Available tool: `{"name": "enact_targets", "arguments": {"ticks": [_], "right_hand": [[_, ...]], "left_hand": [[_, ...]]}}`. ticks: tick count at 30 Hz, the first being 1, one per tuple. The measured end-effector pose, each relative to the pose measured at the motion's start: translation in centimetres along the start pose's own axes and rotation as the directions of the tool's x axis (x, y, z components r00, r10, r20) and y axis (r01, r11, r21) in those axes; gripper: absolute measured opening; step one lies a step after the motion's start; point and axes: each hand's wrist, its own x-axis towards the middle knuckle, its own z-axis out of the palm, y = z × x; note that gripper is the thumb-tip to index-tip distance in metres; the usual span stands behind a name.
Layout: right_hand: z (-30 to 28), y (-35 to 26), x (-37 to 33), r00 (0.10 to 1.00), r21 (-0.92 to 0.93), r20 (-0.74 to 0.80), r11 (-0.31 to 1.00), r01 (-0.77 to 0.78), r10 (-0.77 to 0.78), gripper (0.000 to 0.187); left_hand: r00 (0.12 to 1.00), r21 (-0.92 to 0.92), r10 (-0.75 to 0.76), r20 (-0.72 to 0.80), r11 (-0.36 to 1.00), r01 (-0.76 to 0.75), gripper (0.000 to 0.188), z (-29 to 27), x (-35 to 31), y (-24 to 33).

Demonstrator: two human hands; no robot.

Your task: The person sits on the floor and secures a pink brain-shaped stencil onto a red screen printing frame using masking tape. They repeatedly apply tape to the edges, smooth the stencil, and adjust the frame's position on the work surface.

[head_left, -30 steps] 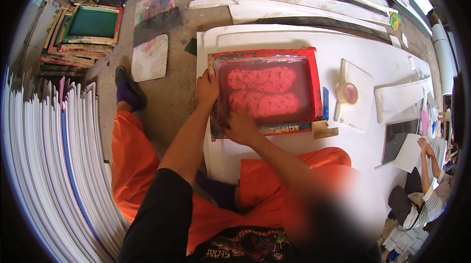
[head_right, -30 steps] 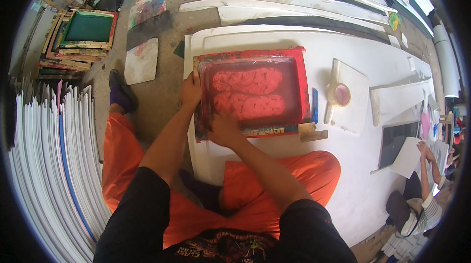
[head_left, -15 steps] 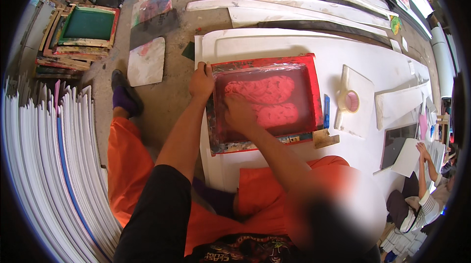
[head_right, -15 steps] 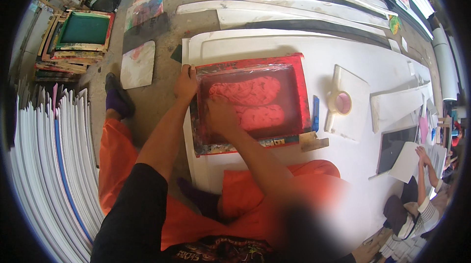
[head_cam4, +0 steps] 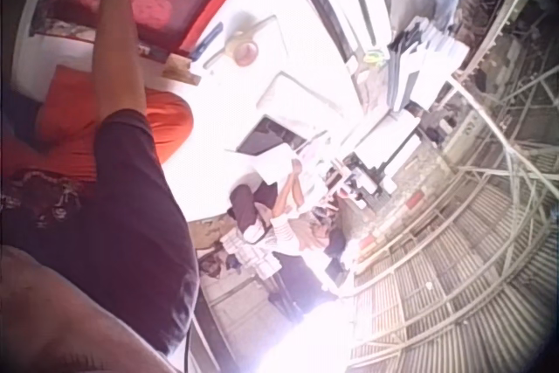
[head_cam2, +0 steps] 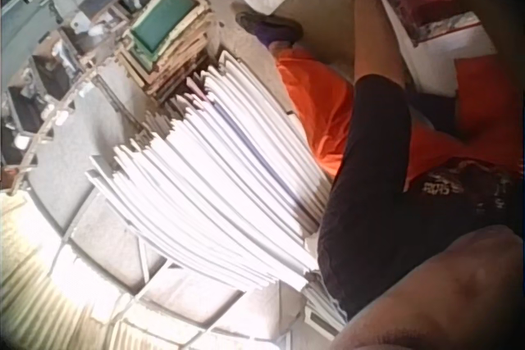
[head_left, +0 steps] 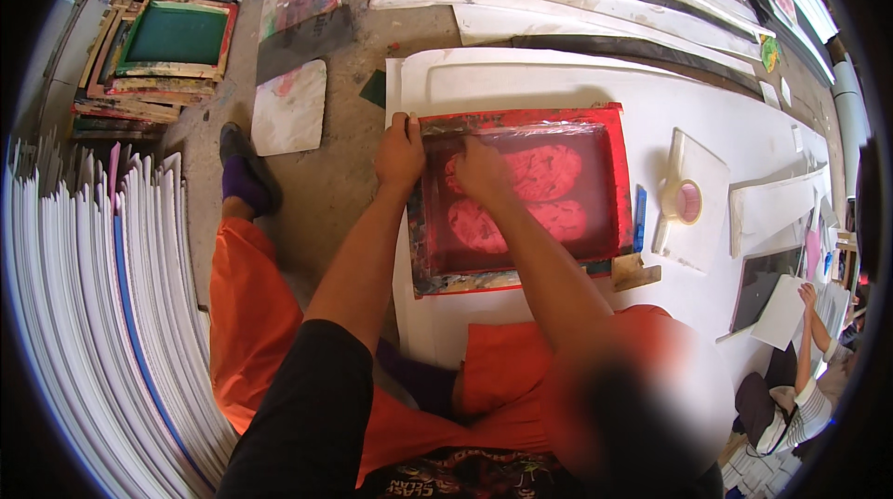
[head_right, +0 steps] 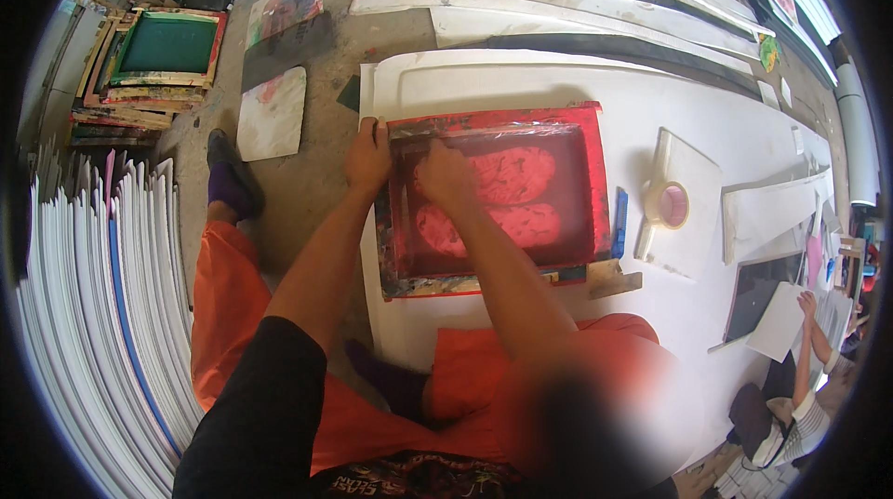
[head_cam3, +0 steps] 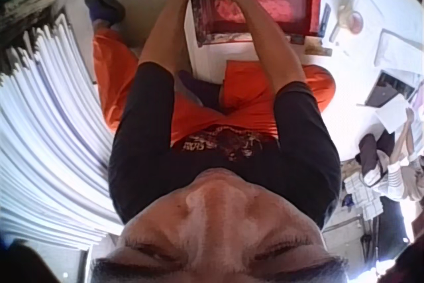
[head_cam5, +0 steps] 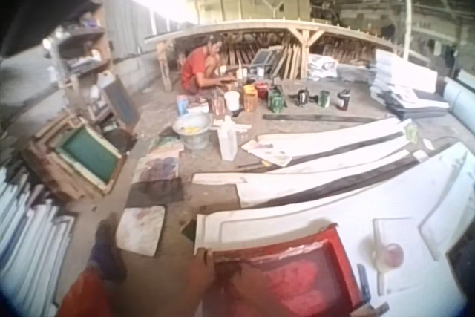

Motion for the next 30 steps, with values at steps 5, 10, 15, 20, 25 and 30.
{"name": "enact_targets", "arguments": {"ticks": [5, 10, 15, 20, 25, 30], "right_hand": [[0.9, 1.7, -0.3, 0.86, -0.433, -0.005, 0.776, 0.458, -0.51, 0.041], [-0.2, 2.7, 2.0, 0.877, -0.53, 0.137, 0.714, 0.458, -0.461, 0.046], [-1.7, 2.4, 0.6, 0.892, -0.505, 0.097, 0.751, 0.426, -0.441, 0.05], [-1.2, 2.7, -0.7, 0.956, -0.578, 0.076, 0.768, 0.274, -0.284, 0.05], [2.3, 2.7, -4.5, 0.855, -0.414, -0.086, 0.799, 0.437, -0.512, 0.056], [6.6, 2.8, -8.2, 0.768, -0.4, -0.204, 0.767, 0.501, -0.608, 0.065]], "left_hand": [[1.0, 0.026, -0.012, 0.0, 1.0, 0.012, 0.038, 0.3, 0.2, 0.2], [0.999, 0.019, -0.022, 0.03, 1.0, 0.022, 0.038, 0.0, 0.0, 0.6], [0.999, -0.021, -0.006, 0.032, 1.0, 0.007, 0.039, -0.1, -0.3, 0.6], [0.993, -0.1, 0.022, -0.113, 0.994, -0.034, 0.049, 1.0, -0.2, -1.1], [0.997, -0.257, -0.044, -0.057, 0.966, 0.028, 0.056, -0.6, -5.4, -2.8], [0.997, -0.333, -0.061, 0.039, 0.94, 0.07, 0.053, -1.5, -13.5, -4.9]]}}
